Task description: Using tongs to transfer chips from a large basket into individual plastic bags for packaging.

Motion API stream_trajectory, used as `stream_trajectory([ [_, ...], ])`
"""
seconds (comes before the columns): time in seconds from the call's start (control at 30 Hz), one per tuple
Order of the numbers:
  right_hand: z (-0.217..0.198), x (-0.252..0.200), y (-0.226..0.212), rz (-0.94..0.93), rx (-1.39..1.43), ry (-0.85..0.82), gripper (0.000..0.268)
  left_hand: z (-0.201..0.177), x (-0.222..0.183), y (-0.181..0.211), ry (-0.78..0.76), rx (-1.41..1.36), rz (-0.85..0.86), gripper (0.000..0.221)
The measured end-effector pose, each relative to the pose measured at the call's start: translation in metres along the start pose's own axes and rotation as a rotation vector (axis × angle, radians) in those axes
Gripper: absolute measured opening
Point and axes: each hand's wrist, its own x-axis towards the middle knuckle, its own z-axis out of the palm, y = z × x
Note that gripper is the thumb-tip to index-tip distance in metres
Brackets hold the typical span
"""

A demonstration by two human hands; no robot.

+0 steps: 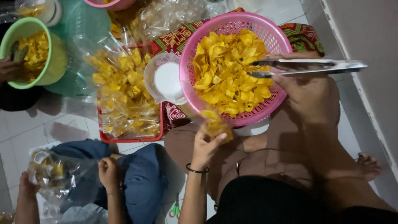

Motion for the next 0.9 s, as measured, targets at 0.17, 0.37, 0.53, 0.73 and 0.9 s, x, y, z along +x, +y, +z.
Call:
stream_trajectory([
  [0.17, 0.012, 0.001, 0.115, -0.166, -0.213, -0.013, 0.042, 0.028, 0.003, 0.037, -0.009, -0.18, 0.106, 0.082],
  [0.37, 0.019, -0.006, 0.144, -0.241, -0.372, 0.049, 0.039, 0.004, 0.007, 0.006, 0.298, -0.165, 0.114, 0.053],
  [0.53, 0.009, 0.02, 0.118, -0.167, -0.333, 0.048, 0.037, -0.005, -0.001, 0.006, 0.316, 0.023, 0.04, 0.053],
  [0.73, 0.018, 0.046, 0.121, -0.11, -0.311, -0.047, 0.026, -0.005, -0.009, 0.006, 0.318, 0.06, -0.015, 0.053],
  [0.9, 0.041, 0.058, 0.143, -0.101, -0.24, -0.132, 0.019, -0.001, -0.009, 0.012, 0.309, 0.034, -0.014, 0.053],
])
